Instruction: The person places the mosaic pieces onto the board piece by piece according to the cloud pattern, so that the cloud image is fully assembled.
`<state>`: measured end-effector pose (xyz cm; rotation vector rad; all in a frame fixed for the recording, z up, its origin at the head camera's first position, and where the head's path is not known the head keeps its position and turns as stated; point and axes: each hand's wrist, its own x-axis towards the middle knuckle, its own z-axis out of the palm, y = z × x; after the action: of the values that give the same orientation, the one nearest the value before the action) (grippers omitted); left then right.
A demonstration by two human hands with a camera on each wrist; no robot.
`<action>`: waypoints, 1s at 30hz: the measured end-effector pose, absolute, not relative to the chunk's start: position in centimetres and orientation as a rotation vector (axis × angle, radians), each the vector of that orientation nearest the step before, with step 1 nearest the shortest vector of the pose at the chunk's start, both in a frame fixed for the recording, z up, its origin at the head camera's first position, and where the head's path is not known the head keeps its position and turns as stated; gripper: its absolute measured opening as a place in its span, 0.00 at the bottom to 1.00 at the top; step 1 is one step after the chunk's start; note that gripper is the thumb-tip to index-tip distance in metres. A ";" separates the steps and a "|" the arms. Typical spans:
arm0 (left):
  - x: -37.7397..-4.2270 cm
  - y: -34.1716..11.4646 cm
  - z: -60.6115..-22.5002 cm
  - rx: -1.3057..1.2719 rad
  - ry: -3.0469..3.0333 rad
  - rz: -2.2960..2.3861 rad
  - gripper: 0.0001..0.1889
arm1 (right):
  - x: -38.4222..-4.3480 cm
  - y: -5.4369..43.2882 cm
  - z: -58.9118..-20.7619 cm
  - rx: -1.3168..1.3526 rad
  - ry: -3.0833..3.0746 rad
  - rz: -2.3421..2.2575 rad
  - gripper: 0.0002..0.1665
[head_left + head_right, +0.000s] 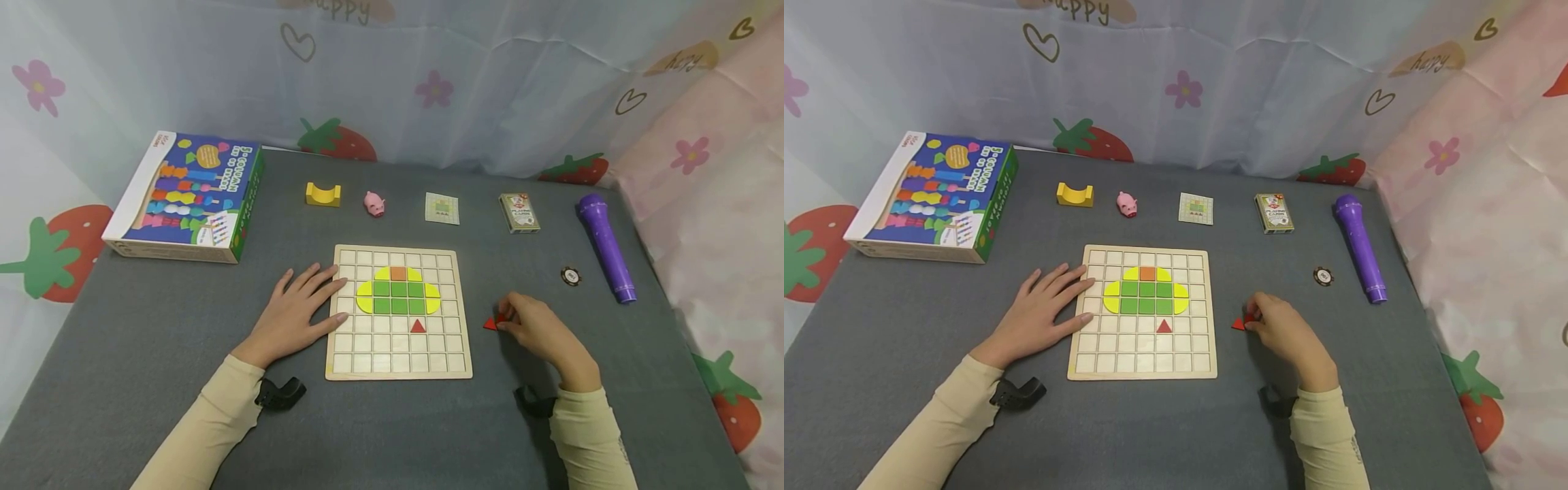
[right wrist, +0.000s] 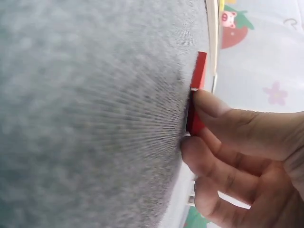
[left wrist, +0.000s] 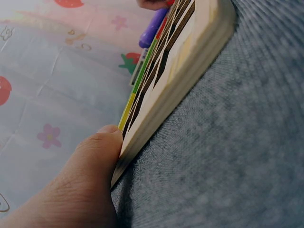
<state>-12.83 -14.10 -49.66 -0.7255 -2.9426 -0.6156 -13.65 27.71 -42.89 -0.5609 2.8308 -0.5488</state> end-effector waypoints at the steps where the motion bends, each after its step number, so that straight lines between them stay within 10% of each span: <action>1: -12.8 -14.1 -49.6 -0.726 -2.944 -0.616 0.35 | -13.7 27.7 -42.9 -0.573 2.838 -0.549 0.08; 30: -12.9 -14.1 -49.7 -0.731 -2.938 -0.618 0.36 | -14.9 16.6 -41.4 -0.930 2.719 -0.602 0.05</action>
<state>-12.90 -14.12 -49.70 -0.7311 -2.9378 -0.6183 -14.90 16.59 -41.45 -0.9295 2.7188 -0.6016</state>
